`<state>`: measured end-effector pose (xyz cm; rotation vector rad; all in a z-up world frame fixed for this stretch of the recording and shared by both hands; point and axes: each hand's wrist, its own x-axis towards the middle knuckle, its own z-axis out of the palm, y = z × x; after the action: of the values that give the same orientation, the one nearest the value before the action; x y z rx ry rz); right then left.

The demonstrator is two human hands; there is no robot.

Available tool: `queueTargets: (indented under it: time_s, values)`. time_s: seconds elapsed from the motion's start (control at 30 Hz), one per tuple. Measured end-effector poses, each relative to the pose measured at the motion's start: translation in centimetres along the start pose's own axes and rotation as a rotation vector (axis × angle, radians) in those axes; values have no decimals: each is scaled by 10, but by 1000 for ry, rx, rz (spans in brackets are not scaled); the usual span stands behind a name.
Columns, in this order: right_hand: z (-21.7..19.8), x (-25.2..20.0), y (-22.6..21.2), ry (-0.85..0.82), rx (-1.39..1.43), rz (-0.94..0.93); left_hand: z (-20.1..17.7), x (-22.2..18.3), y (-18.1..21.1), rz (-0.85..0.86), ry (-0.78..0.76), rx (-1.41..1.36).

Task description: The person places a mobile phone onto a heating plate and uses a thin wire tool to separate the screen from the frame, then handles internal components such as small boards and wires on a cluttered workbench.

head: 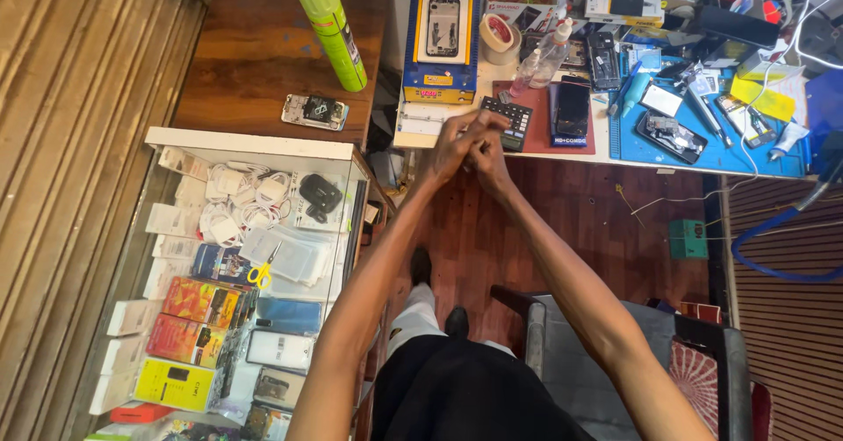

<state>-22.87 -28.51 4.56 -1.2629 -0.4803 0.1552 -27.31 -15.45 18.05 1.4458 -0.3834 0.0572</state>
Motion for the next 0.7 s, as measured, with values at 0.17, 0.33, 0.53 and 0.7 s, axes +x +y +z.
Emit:
queueTargets:
  time_s: [0.17,0.33,0.53,0.7]
  values:
    - [17,-17,-75,-4,2,-172,19,-3,88,317,-237,140]
    - [26,-32,-155,-128,281,-134,46,-6,172,580,-296,280]
    - [20,-39,-178,-100,1264,-42,58,-4,225,783,-325,324]
    - [22,-26,-163,-128,471,-89,50,12,227,848,-265,341]
